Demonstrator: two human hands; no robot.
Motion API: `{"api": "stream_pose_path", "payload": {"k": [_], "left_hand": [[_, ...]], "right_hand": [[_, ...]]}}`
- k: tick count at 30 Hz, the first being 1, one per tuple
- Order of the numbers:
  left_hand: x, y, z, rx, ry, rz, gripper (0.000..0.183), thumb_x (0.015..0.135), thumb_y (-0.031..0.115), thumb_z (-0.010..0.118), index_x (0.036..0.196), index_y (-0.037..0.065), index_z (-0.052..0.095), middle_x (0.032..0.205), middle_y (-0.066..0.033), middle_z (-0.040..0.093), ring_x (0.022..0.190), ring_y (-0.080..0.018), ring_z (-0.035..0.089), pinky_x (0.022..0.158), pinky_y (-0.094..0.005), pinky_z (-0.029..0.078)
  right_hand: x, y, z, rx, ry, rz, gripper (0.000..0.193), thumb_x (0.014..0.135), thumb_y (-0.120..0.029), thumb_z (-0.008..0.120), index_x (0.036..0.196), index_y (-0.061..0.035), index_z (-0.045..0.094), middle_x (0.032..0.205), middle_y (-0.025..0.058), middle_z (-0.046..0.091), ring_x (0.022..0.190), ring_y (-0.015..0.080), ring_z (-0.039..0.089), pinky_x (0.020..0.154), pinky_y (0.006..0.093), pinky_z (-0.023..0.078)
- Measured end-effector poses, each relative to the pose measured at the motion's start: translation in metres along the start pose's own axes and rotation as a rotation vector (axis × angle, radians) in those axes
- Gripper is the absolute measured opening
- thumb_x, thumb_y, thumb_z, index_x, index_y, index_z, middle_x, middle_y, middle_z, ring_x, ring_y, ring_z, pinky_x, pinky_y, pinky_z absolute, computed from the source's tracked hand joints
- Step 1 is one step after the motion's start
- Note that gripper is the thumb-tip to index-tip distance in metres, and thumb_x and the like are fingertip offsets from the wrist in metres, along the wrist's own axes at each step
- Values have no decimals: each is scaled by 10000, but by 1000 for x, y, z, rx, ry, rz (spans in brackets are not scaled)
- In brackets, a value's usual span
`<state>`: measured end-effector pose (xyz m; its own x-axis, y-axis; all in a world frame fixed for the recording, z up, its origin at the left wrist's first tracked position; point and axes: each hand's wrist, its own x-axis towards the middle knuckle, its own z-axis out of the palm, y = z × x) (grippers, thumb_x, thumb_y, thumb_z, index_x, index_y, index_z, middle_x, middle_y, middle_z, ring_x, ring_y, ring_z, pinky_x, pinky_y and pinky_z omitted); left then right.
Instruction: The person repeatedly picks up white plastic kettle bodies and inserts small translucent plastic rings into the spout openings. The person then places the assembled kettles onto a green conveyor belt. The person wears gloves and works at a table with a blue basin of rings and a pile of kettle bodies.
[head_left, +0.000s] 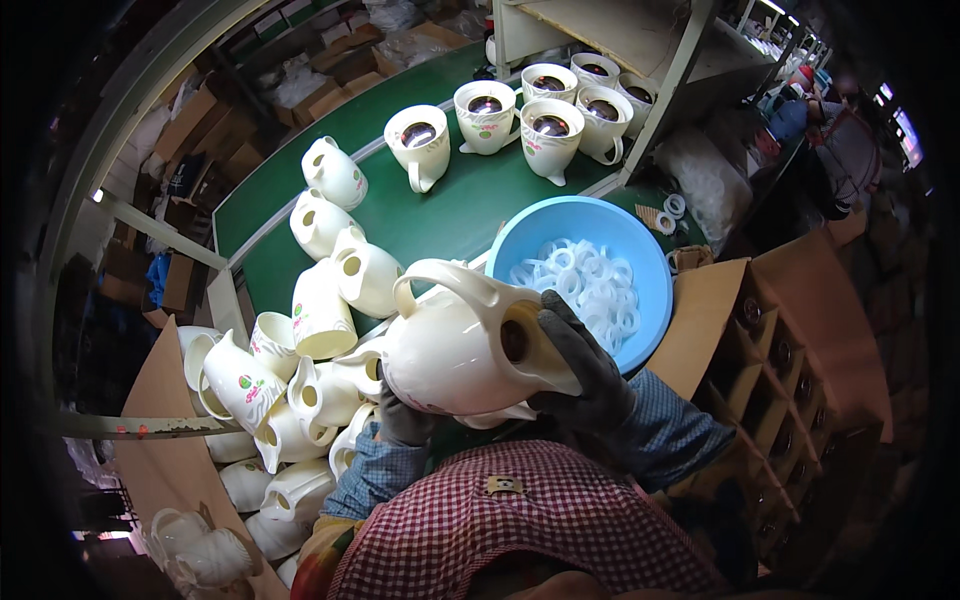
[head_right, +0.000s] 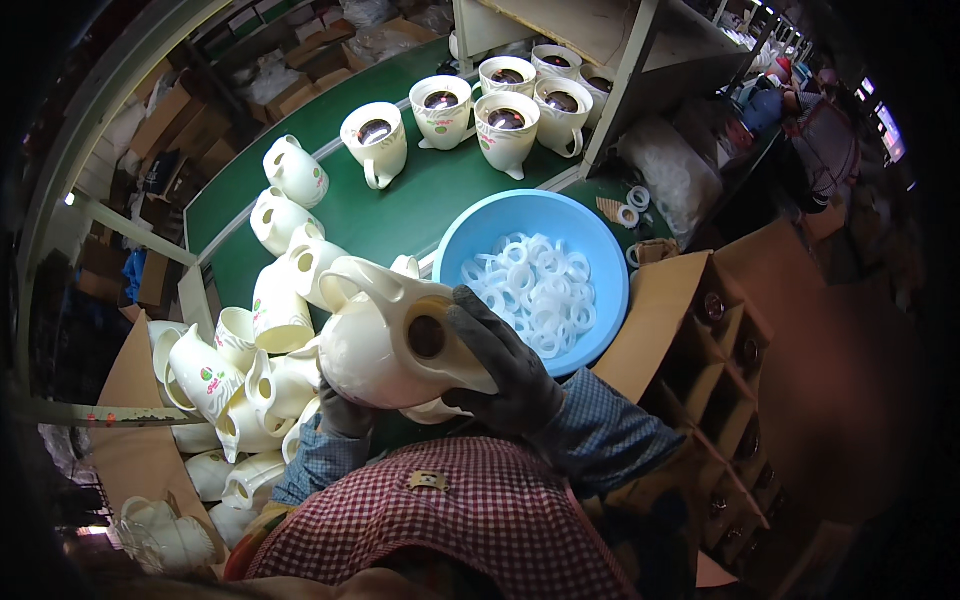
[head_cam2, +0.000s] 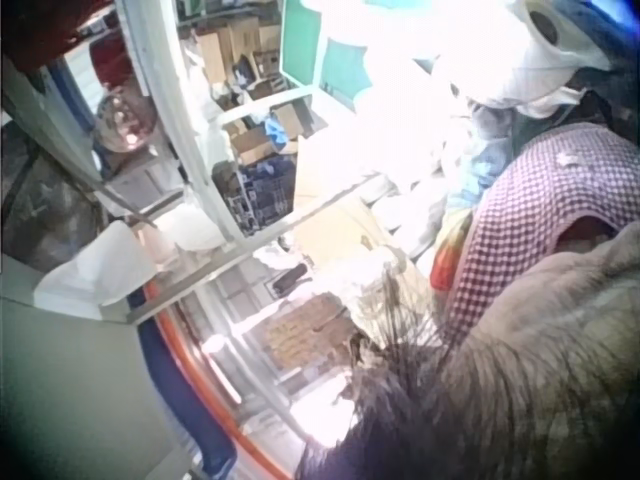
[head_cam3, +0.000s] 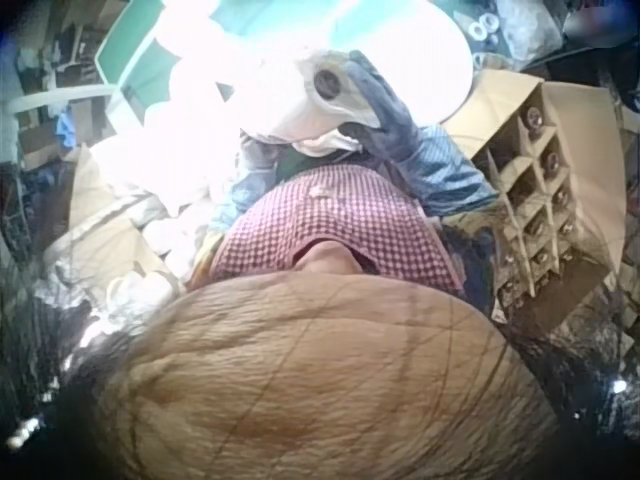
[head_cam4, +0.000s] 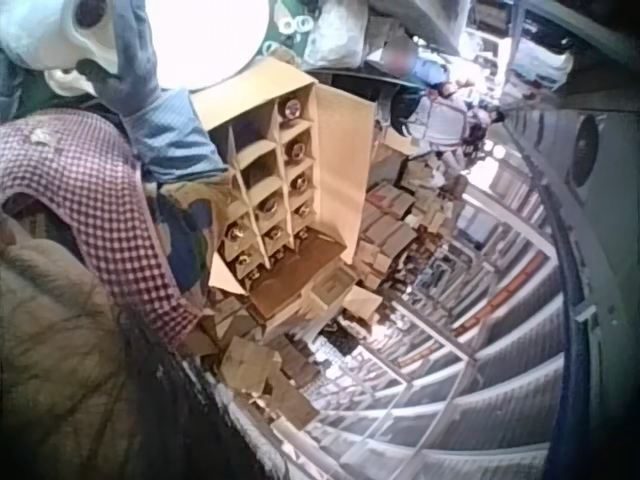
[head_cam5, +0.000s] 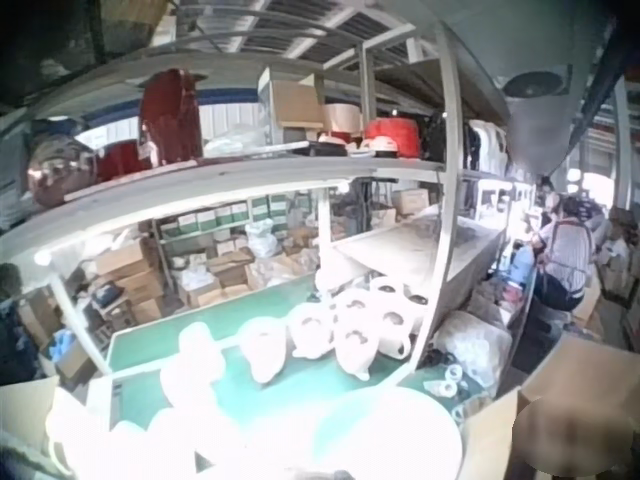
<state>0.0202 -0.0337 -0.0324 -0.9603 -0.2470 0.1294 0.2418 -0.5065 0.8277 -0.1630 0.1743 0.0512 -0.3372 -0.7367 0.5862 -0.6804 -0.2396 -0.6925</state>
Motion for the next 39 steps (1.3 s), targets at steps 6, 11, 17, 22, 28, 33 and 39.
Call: {"api": "stream_pose_path", "payload": {"k": [6,11,17,22,28,33,39], "left_hand": [[-2,51,-6,-155,318,-84,669,897,242,782,1454,45,467,1337,-123,613,1197,-233,609,1025,-421,505],[94,100,-85,396,267,24,511,864,95,809,1314,-29,599,1205,-97,698,1097,-209,677,984,-328,532],[286,60,-92,1681,-162,492,308,741,60,780,1046,55,739,1488,-236,472,1358,-467,453,1155,-475,385],[364,-16,-95,1979,-343,-75,329,772,74,764,1100,86,745,1538,-173,409,1402,-421,409,1193,-464,363],[392,-38,-110,2054,-417,-132,320,808,111,766,1118,44,725,1530,-157,392,1399,-407,407,1195,-432,368],[397,-45,-139,2000,-422,71,690,769,34,746,1427,138,565,1548,-144,409,1391,-403,450,1178,-437,400],[388,-50,-130,1647,-214,-32,516,743,-16,648,1248,92,668,1526,-179,480,1413,-386,450,1179,-423,370]], "right_hand": [[2,22,5,4,56,2,851,875,-238,795,1549,17,343,1569,322,351,1475,478,337,1205,541,300],[1,29,-6,-95,-2,57,778,904,-308,743,1523,5,391,1500,281,454,1398,445,451,1166,513,366],[9,31,-1,153,-336,126,556,962,-288,660,1404,23,531,1338,261,581,1246,401,583,1085,478,452],[3,32,-1,147,-421,182,541,986,-341,623,1395,5,551,1372,240,594,1248,386,592,1083,473,458],[4,32,-1,111,-494,187,579,996,-368,590,1458,-31,495,1415,222,567,1288,371,563,1099,480,442],[-6,39,8,101,-489,202,596,986,-399,571,1468,-58,491,1424,206,552,1314,352,535,1112,485,413],[12,4,-58,-146,-211,93,449,919,-304,670,1289,-56,619,1269,186,638,1185,384,607,1017,475,480]]}}
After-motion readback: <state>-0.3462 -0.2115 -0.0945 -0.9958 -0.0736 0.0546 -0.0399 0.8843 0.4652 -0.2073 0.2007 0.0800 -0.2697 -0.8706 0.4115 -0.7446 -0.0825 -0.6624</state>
